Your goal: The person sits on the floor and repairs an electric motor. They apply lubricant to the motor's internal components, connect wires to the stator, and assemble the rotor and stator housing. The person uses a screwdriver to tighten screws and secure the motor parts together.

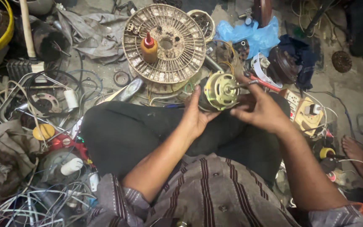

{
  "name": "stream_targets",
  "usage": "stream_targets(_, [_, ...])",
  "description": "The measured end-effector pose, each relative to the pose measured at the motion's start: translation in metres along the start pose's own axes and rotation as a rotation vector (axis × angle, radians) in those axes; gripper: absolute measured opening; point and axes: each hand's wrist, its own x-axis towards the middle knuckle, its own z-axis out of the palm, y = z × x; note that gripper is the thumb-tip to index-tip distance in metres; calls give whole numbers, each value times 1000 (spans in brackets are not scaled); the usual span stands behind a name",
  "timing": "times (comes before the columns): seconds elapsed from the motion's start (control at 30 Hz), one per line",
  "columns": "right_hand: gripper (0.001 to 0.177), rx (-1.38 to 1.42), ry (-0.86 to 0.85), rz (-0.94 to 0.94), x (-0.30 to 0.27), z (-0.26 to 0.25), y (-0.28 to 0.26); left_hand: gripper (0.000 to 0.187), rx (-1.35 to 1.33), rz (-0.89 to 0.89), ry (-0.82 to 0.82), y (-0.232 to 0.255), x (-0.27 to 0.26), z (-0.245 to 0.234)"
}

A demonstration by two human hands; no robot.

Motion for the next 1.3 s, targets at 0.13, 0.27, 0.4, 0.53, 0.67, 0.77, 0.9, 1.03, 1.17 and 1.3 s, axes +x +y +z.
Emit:
stream_targets(0.13, [83, -81, 38, -203, -3, -6, -4, 75, 33, -39, 83, 1, 0, 0])
stream_targets(0.27, [84, -233, -8, -277, 2, -2, -5, 77, 37, 1, 102, 2, -5, 5])
stream_targets(0.4, [80, -289, 6, -238, 6, 2, 0, 83, 61, 44, 160, 2, -10, 10])
stream_targets(0.53, [59, -491, 210, 68, 1, -1, 12, 98, 77, 49, 223, 2, -15, 12])
stream_targets(0.67, [36, -675, 248, 28, -7, -10, 22, 107, 115, 32, 242, 0, -17, 15])
stream_targets(0.77, [61, -491, 209, -45, -11, -12, 27, 106, 103, 9, 234, -2, -16, 16])
stream_targets(0.9, [86, -304, 73, 36, -11, -10, 27, 103, 93, 37, 226, -2, -16, 14])
stream_targets(1.03, [85, -286, 74, 37, -11, -8, 27, 101, 95, 36, 244, 0, -15, 13])
stream_targets(1.17, [91, -215, 63, 72, -9, -10, 27, 101, 104, 32, 226, 2, -16, 13])
stream_targets(1.3, [97, -156, 4, -74, -11, -13, 22, 104, 107, 39, 203, 2, -17, 14])
